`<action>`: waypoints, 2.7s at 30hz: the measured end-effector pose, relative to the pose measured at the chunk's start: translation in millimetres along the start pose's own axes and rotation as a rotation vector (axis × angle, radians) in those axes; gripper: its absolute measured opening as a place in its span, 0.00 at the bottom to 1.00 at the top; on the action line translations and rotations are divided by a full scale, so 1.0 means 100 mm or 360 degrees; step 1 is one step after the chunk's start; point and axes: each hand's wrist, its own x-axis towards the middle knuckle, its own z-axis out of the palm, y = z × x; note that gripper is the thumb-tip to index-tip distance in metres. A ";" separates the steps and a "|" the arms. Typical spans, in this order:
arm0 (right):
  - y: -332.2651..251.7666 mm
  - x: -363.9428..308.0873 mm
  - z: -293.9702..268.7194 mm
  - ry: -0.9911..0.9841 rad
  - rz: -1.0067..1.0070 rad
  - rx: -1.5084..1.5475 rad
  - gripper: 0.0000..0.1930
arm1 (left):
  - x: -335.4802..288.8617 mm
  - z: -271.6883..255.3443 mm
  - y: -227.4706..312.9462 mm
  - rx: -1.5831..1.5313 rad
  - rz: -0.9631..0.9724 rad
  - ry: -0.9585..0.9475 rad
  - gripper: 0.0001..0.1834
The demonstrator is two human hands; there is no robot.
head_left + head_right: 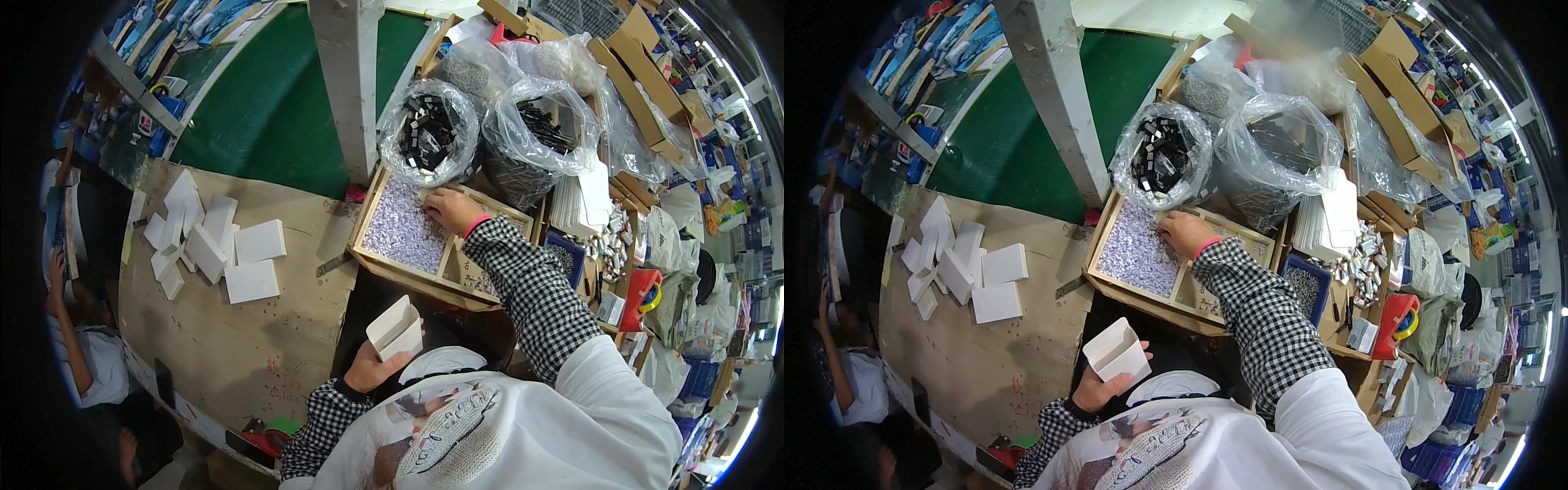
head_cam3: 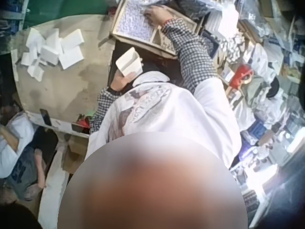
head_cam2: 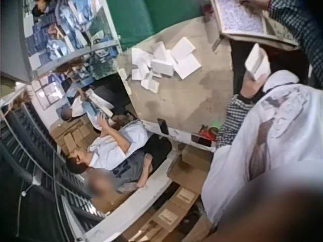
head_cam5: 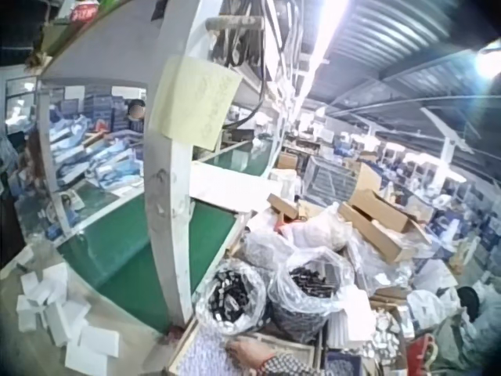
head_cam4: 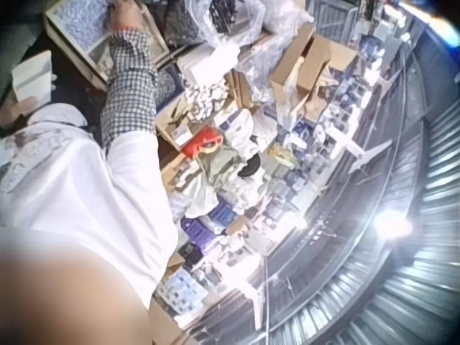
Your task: The person repeatedly picks small components from trays and places them into white rectangular boxes, then closes the boxes. The workspace contains multiple trays of parts, plastic bags, and cardboard boxes. The person handles components one at a time and stacks completed boxes on the table.
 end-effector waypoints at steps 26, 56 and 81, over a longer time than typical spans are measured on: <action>0.32 -1.27 -0.28 0.0209 0.0157 0.0246 0.08 | 0.20 0.33 0.04 0.0006 0.0073 0.0016 0.32; -1.05 -1.53 -1.30 0.0034 -0.0561 0.0313 0.10 | 0.49 0.68 0.06 0.0312 0.0139 -0.0250 0.45; -0.67 -2.74 -0.95 0.0874 -0.0515 0.0996 0.16 | 0.72 1.18 0.13 -0.0004 -0.0247 -0.1021 0.52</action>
